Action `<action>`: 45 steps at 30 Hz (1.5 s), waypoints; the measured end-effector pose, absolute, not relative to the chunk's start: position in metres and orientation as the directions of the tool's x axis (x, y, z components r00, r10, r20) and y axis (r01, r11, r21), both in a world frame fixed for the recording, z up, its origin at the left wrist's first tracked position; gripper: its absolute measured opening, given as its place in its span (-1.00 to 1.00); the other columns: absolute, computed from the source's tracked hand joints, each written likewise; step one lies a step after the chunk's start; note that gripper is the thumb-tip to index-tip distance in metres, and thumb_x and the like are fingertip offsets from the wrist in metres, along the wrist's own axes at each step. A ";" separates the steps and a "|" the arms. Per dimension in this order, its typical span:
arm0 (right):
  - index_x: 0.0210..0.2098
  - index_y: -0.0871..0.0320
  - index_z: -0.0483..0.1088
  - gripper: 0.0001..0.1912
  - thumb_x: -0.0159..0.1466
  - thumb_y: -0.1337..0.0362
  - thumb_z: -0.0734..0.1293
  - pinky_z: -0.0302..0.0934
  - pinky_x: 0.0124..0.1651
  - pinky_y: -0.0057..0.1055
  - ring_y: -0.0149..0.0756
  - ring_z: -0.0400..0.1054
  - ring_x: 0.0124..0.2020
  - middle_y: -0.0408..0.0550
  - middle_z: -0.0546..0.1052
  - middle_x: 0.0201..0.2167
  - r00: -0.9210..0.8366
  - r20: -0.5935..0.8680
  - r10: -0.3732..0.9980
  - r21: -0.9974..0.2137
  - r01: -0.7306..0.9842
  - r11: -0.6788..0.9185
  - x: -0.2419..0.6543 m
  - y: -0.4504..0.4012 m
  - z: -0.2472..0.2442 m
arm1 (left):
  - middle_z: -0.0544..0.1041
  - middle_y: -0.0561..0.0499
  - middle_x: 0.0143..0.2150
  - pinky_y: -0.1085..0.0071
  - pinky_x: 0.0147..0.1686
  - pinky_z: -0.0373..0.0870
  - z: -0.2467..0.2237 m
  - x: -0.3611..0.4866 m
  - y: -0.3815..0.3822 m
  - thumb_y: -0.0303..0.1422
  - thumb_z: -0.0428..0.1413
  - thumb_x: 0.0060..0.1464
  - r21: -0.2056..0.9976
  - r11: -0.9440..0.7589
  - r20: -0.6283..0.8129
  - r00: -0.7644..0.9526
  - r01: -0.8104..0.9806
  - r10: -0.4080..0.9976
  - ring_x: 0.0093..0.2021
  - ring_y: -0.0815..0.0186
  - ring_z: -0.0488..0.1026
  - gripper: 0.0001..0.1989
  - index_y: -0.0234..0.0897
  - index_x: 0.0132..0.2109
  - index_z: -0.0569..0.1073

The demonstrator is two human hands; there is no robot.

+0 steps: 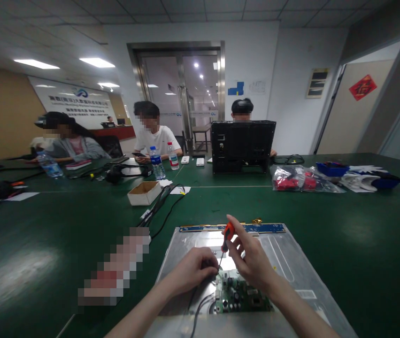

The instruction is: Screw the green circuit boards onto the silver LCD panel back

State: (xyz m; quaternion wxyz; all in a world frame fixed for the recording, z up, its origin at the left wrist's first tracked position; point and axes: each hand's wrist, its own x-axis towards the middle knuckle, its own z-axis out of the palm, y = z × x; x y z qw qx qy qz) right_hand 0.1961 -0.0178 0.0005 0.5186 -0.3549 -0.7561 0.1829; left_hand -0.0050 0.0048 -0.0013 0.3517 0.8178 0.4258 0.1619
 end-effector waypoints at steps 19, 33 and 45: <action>0.41 -0.05 0.01 -0.30 0.34 0.41 0.23 0.24 -0.58 -0.58 -0.37 0.48 -0.47 -0.08 0.54 -0.24 -0.222 0.630 0.744 -0.682 0.301 0.667 0.196 -0.019 0.000 | 0.59 0.04 -0.30 0.43 -0.19 0.37 0.000 -0.004 0.005 -0.50 0.18 0.09 0.699 -0.394 -0.050 0.591 0.597 0.805 -0.28 0.28 0.48 -0.91 -0.29 -0.32 0.59; 0.30 -0.03 0.10 -0.45 0.37 0.37 0.25 0.26 -0.56 -0.55 -0.40 0.41 -0.57 -0.19 0.52 -0.37 -0.160 0.731 0.663 -0.578 0.372 0.727 0.194 -0.015 -0.005 | 0.59 0.04 -0.32 0.43 -0.19 0.36 -0.005 -0.006 0.007 -0.50 0.17 0.10 0.732 -0.405 -0.017 0.608 0.548 0.793 -0.30 0.28 0.46 -0.89 -0.29 -0.33 0.61; 0.43 0.04 0.02 -0.35 0.38 0.40 0.20 0.24 -0.58 -0.54 -0.41 0.39 -0.57 -0.08 0.58 -0.30 -0.211 0.653 0.728 -0.629 0.384 0.676 0.199 -0.017 0.000 | 0.59 0.03 -0.31 0.42 -0.18 0.37 -0.001 -0.005 0.004 -0.49 0.18 0.11 0.721 -0.396 -0.038 0.603 0.569 0.797 -0.31 0.29 0.46 -0.90 -0.29 -0.30 0.62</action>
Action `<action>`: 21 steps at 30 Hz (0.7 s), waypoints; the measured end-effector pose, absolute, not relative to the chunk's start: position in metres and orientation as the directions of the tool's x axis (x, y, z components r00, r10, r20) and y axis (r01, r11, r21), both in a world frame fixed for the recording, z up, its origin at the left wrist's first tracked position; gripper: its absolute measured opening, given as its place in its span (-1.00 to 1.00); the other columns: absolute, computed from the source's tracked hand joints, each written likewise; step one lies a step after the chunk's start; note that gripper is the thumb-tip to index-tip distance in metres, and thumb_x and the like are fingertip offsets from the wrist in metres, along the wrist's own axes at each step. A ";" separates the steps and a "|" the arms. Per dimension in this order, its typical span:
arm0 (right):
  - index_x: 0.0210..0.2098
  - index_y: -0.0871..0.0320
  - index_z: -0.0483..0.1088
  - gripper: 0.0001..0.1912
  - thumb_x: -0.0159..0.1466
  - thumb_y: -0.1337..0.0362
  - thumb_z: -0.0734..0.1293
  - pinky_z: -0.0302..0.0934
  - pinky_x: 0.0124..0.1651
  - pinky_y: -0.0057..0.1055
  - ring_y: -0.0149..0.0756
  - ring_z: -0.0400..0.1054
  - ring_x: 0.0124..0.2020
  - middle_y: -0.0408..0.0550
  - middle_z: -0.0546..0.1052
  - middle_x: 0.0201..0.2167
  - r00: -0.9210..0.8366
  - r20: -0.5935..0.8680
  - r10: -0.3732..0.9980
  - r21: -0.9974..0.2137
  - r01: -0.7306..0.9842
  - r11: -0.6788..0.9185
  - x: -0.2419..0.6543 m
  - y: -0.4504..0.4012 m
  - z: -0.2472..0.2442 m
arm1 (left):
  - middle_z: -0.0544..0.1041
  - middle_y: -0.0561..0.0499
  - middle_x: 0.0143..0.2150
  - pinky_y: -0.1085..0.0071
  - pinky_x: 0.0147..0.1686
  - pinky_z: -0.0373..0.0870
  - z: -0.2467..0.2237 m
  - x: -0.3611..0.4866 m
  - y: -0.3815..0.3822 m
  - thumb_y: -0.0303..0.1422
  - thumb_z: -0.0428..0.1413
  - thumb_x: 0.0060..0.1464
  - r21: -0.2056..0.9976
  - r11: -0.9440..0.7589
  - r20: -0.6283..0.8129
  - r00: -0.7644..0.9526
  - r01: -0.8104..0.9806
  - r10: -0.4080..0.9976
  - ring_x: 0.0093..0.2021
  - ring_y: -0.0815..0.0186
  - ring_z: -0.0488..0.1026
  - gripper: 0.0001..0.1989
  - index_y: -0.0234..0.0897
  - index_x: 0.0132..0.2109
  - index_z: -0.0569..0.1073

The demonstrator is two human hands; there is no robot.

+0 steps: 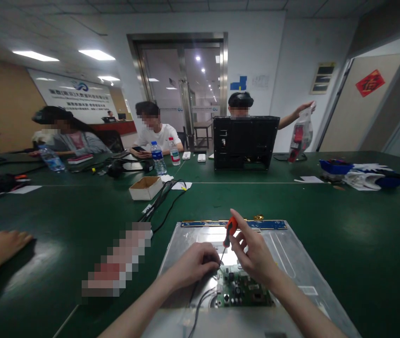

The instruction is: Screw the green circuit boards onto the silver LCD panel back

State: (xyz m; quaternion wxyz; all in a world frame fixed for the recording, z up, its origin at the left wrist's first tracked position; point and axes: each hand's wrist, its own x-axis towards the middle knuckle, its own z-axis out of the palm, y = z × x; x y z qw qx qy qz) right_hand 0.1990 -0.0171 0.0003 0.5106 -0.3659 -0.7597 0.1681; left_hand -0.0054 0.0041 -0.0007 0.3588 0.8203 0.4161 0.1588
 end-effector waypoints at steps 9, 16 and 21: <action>0.27 0.02 0.13 -0.49 0.37 0.34 0.29 0.27 -0.56 -0.54 -0.41 0.44 -0.56 -0.15 0.58 -0.33 -0.135 0.699 0.702 -0.632 0.341 0.695 0.200 -0.014 0.002 | 0.58 0.03 -0.33 0.44 -0.22 0.37 -0.002 -0.007 0.005 -0.47 0.17 0.10 0.718 -0.409 -0.025 0.608 0.563 0.793 -0.31 0.28 0.45 -0.89 -0.28 -0.32 0.61; 0.31 0.06 0.18 -0.45 0.36 0.31 0.30 0.30 -0.54 -0.51 -0.37 0.47 -0.54 -0.09 0.62 -0.31 -0.174 0.651 0.739 -0.648 0.381 0.660 0.200 -0.016 0.002 | 0.60 0.03 -0.32 0.42 -0.16 0.37 0.000 -0.005 0.004 -0.51 0.17 0.09 0.726 -0.404 -0.017 0.602 0.557 0.799 -0.29 0.27 0.48 -0.89 -0.29 -0.32 0.61; 0.37 0.08 0.10 -0.40 0.36 0.40 0.21 0.22 -0.61 -0.53 -0.41 0.37 -0.65 -0.11 0.64 -0.37 -0.186 0.639 0.747 -0.652 0.385 0.653 0.197 -0.017 0.003 | 0.60 0.02 -0.28 0.41 -0.15 0.37 -0.002 -0.006 0.004 -0.51 0.18 0.09 0.717 -0.402 -0.023 0.596 0.570 0.803 -0.29 0.28 0.47 -0.89 -0.29 -0.30 0.61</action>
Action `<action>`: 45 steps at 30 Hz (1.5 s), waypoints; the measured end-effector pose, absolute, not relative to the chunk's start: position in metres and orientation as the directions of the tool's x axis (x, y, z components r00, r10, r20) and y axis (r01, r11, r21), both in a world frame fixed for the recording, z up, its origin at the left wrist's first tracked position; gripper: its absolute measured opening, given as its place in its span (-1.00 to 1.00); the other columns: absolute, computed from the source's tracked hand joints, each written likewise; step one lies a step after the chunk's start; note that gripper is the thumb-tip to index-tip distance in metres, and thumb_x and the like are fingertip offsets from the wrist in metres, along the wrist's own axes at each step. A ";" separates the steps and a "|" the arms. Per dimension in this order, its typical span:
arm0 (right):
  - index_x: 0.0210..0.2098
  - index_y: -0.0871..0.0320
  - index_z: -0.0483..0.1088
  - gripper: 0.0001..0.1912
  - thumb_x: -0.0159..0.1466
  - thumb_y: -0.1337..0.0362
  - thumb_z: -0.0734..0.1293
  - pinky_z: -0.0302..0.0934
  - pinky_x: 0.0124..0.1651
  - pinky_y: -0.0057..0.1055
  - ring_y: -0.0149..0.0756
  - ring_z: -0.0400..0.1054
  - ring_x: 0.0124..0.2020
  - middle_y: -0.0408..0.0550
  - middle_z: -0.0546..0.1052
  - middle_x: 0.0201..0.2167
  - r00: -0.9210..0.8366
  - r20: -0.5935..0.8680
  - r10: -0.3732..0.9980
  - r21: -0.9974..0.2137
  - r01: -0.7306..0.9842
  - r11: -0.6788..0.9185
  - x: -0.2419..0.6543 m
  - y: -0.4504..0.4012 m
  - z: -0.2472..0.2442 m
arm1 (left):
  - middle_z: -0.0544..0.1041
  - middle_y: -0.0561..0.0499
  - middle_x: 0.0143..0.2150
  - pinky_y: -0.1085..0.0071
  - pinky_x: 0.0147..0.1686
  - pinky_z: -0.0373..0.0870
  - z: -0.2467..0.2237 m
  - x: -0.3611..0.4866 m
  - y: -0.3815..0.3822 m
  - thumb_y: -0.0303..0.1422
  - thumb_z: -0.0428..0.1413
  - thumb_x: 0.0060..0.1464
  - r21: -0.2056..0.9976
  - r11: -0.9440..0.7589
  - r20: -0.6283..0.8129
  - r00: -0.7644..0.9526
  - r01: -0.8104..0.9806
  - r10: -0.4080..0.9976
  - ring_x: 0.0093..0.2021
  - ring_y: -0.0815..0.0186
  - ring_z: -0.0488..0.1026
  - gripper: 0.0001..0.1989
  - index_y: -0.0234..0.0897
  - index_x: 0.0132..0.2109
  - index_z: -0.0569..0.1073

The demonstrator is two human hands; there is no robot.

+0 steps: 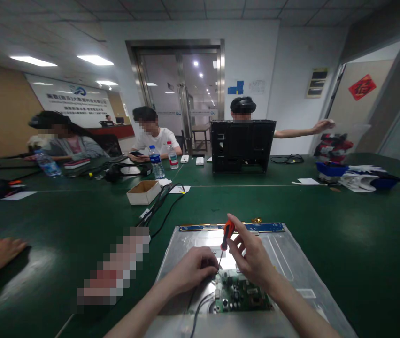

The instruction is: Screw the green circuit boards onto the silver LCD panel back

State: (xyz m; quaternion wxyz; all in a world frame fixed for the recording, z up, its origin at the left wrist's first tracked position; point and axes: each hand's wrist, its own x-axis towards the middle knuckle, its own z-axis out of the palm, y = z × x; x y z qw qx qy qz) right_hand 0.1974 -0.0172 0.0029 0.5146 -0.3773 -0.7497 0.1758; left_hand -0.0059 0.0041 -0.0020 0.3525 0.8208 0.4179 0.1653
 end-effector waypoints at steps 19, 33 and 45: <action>0.34 0.04 0.10 -0.39 0.33 0.38 0.26 0.28 -0.55 -0.52 -0.38 0.45 -0.52 -0.08 0.58 -0.28 -0.183 0.650 0.737 -0.656 0.353 0.667 0.195 -0.018 -0.001 | 0.60 0.03 -0.30 0.42 -0.18 0.37 -0.002 -0.005 0.005 -0.47 0.15 0.12 0.721 -0.390 -0.048 0.602 0.574 0.797 -0.28 0.27 0.46 -0.87 -0.28 -0.30 0.61; 0.26 0.03 0.14 -0.46 0.33 0.39 0.30 0.30 -0.53 -0.53 -0.41 0.45 -0.54 -0.16 0.55 -0.33 -0.176 0.679 0.712 -0.633 0.351 0.690 0.198 -0.018 0.001 | 0.60 0.01 -0.27 0.41 -0.18 0.39 -0.003 -0.007 0.004 -0.46 0.15 0.12 0.699 -0.397 -0.055 0.599 0.595 0.799 -0.27 0.26 0.47 -0.88 -0.28 -0.28 0.61; 0.32 0.03 0.13 -0.41 0.34 0.35 0.30 0.30 -0.55 -0.51 -0.39 0.45 -0.54 -0.11 0.57 -0.29 -0.192 0.668 0.719 -0.626 0.377 0.683 0.195 -0.019 0.002 | 0.57 0.03 -0.31 0.42 -0.19 0.38 0.000 -0.006 0.003 -0.52 0.15 0.09 0.707 -0.432 0.000 0.611 0.560 0.792 -0.31 0.28 0.46 -0.89 -0.29 -0.33 0.57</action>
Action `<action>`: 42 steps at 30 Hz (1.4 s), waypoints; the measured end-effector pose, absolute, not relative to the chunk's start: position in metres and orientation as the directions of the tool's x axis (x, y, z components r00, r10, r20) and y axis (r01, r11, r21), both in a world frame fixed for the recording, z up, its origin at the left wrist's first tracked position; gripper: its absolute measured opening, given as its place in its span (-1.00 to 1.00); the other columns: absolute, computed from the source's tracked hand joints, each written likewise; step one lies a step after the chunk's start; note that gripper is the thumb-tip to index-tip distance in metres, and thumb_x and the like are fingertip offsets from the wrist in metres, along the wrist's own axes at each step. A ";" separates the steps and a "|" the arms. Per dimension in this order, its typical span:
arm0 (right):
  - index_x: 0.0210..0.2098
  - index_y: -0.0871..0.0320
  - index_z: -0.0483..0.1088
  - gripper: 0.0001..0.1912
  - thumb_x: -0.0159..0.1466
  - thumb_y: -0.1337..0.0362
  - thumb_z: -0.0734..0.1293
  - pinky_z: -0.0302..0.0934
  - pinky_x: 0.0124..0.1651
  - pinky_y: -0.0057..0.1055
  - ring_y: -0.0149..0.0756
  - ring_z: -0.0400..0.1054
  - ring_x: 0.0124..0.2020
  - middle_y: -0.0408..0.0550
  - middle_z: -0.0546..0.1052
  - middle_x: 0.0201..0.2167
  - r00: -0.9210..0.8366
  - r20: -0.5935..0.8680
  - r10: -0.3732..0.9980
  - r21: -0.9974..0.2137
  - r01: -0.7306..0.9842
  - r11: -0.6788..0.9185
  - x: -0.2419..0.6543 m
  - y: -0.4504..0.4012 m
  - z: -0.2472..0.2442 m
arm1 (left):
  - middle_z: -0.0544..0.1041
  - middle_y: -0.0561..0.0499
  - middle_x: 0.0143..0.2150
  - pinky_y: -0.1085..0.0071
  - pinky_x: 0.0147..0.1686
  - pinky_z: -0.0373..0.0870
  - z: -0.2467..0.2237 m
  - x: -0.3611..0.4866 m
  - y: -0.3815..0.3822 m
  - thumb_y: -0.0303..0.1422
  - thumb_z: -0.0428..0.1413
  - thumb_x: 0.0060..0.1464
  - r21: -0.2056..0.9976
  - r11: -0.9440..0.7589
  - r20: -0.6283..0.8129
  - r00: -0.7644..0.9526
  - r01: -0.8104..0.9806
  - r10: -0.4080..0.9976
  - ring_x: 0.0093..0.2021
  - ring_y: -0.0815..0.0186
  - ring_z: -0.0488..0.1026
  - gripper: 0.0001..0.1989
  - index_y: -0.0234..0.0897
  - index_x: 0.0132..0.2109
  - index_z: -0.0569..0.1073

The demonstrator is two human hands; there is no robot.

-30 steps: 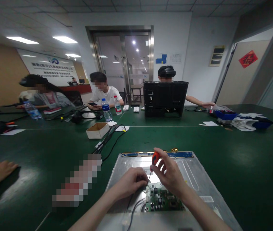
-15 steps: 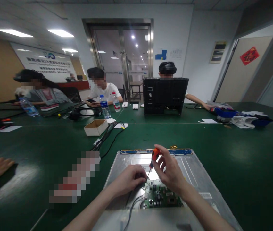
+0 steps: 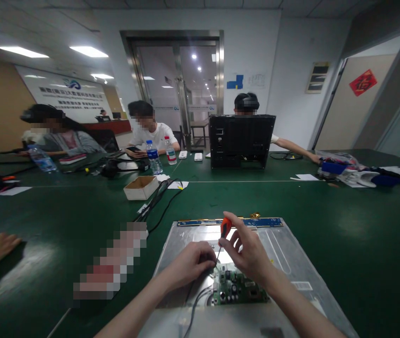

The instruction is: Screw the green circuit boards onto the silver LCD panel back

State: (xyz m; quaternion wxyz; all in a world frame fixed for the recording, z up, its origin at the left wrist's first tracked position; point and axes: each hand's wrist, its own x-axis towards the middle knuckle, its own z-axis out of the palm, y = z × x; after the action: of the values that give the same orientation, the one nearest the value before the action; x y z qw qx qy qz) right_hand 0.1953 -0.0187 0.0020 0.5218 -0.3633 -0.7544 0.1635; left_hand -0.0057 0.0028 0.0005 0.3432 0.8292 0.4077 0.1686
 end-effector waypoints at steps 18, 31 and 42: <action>0.16 0.01 0.11 -0.51 0.31 0.37 0.32 0.27 -0.59 -0.55 -0.37 0.45 -0.58 -0.21 0.53 -0.39 -0.133 0.722 0.680 -0.585 0.409 0.701 0.191 -0.018 -0.002 | 0.60 0.03 -0.32 0.42 -0.17 0.37 0.000 -0.005 0.004 -0.51 0.16 0.08 0.697 -0.431 -0.003 0.603 0.573 0.798 -0.28 0.27 0.48 -0.89 -0.28 -0.34 0.58; 0.16 -0.04 0.11 -0.64 0.44 0.24 0.29 0.24 -0.58 -0.54 -0.42 0.37 -0.61 -0.23 0.48 -0.38 -0.115 0.806 0.581 -0.491 0.417 0.765 0.187 -0.018 -0.005 | 0.59 0.02 -0.31 0.40 -0.15 0.38 -0.003 -0.007 0.003 -0.49 0.16 0.09 0.727 -0.409 -0.003 0.599 0.551 0.801 -0.24 0.24 0.50 -0.90 -0.29 -0.34 0.57; 0.29 0.01 0.08 -0.47 0.36 0.42 0.20 0.23 -0.56 -0.51 -0.35 0.42 -0.53 -0.14 0.54 -0.36 -0.148 0.715 0.684 -0.595 0.384 0.706 0.187 -0.018 -0.003 | 0.59 0.04 -0.31 0.42 -0.15 0.38 -0.001 -0.004 0.004 -0.53 0.15 0.06 0.698 -0.421 -0.012 0.597 0.580 0.802 -0.30 0.29 0.46 -0.88 -0.28 -0.34 0.57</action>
State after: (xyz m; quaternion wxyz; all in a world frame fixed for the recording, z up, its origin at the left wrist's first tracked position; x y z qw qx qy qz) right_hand 0.1874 -0.0182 -0.0032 0.5455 -0.3583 -0.7451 0.1372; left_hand -0.0044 0.0044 -0.0006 0.3390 0.8267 0.4181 0.1640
